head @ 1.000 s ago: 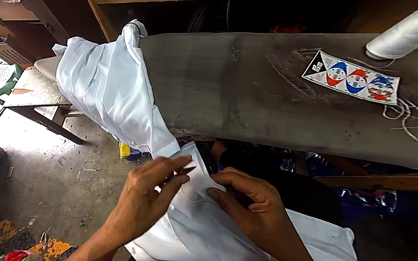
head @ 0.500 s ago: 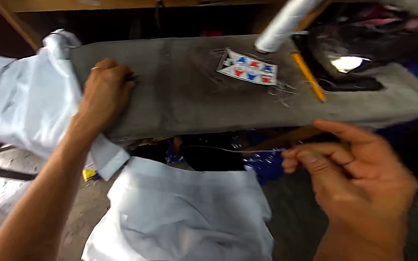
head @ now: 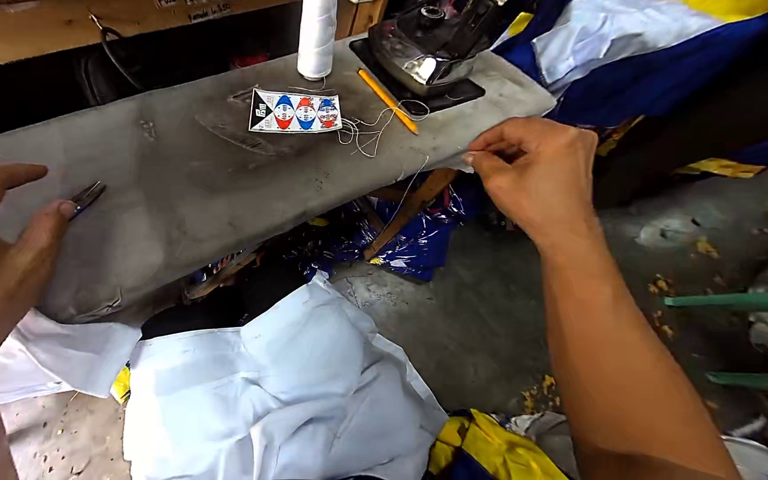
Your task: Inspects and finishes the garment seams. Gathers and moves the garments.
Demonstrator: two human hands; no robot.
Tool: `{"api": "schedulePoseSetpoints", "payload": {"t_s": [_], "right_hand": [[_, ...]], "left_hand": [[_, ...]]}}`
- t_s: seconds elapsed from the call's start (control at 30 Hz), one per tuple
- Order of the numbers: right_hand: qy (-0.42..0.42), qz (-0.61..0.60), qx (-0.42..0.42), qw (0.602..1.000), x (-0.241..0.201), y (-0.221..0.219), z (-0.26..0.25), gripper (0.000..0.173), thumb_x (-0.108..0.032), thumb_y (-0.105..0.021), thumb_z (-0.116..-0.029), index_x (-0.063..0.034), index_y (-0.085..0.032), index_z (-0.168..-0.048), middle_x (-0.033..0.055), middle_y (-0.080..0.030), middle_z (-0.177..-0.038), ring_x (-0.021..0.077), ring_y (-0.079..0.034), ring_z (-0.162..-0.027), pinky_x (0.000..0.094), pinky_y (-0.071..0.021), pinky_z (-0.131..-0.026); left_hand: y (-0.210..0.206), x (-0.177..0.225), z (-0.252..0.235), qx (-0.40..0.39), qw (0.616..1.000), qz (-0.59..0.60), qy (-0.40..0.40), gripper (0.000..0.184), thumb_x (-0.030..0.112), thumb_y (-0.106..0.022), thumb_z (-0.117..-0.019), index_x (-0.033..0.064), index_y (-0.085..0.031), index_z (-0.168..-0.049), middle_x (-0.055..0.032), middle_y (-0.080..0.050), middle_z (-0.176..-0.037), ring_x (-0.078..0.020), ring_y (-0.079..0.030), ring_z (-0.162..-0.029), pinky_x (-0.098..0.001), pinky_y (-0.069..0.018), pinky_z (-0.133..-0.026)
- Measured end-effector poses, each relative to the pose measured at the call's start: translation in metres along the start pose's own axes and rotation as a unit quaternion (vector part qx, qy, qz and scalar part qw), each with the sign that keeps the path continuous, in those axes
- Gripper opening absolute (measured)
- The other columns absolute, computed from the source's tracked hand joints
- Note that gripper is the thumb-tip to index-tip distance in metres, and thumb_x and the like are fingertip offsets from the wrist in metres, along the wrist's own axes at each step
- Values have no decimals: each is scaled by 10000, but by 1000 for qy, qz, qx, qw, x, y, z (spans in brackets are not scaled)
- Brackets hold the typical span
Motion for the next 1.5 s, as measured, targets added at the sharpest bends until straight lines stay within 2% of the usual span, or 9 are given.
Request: {"api": "schedulePoseSetpoints", "payload": {"t_s": [0.37,0.53,0.7,0.83,0.9,1.03,1.2,1.4,1.5], "right_hand": [[72,98,-132,984,-3,-29,-48,132,-17,-606,-932,50,-718,-918,275,-684,-874,476,-672,-863,659,-485,-767],[32,62,-163,984,-13,4,-48,492,-125,-742,-927,24,-579,-1366,395,-524,-1336,621,-563,-1125,790,-423,-907],[118,-175,-172,962,-69,-12,31,410,-406,-647,-973,-108,-681,-1251,62,-723,-1121,159,-719,-912,385,-631,-752],[183,-197,-387,882,-121,-136,91,677,-408,-773,-886,-197,-551,-1489,93,-445,-1582,274,-451,-1432,524,-437,-1120],[137,-218,-425,868,-120,-158,101,817,-383,-826,-841,-261,-455,-1559,89,-437,-1586,264,-496,-1396,522,-483,-1074],[81,-227,-402,883,-98,-155,111,669,-444,-802,-847,-188,-580,-1423,46,-658,-966,149,-599,-720,372,-530,-649],[152,-218,-334,904,-96,-140,114,220,-347,-729,-853,-155,-640,-794,13,-655,-1105,180,-608,-1073,443,-507,-884],[130,-217,-359,898,-104,-148,116,751,-563,-740,-856,-155,-546,-1456,81,-521,-1514,218,-545,-1350,476,-513,-1042],[69,-232,-364,899,-103,-159,120,792,-543,-770,-841,-215,-503,-1510,57,-645,-1230,183,-655,-951,425,-567,-779]], "left_hand": [[24,114,88,-48,982,138,-119,237,227,-640,-1011,78,-746,-1161,-184,-680,-1217,-262,-635,-1151,-418,-513,-978],[-49,119,104,-186,968,119,-121,461,430,-545,-1040,80,-683,-1307,-102,-682,-1315,-218,-623,-1263,-388,-495,-1078],[-110,78,121,-331,942,-10,-48,882,805,-367,-940,57,-691,-1276,-161,-696,-1270,-353,-623,-1247,-601,-400,-1114],[-98,69,139,-386,919,6,-77,559,591,-630,-935,53,-718,-1057,-152,-697,-1183,-349,-591,-1269,-607,-300,-1181],[-79,62,149,-368,926,54,-68,383,394,-719,-929,34,-684,-1054,-165,-670,-1251,-345,-548,-1337,-572,-301,-1199],[-36,49,176,-266,962,50,-26,279,277,-699,-918,59,-667,-1090,-134,-699,-1011,-329,-700,-947,-529,-574,-783],[-4,25,217,-193,981,18,30,266,328,-658,-931,65,-688,-953,-99,-693,-874,-287,-684,-845,-530,-535,-801],[18,23,242,-135,989,37,55,323,391,-637,-961,75,-683,-908,-64,-653,-831,-200,-631,-830,-413,-485,-796],[23,20,253,-124,988,48,84,343,435,-666,-942,95,-693,-896,-25,-652,-815,-150,-619,-822,-385,-467,-817]]}}
Point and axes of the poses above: each hand's wrist, its own z-axis away from the middle knuckle, its own y-axis out of the back of the hand, x = y × z, the point moved 4 cm from there along -z, towards the middle knuckle
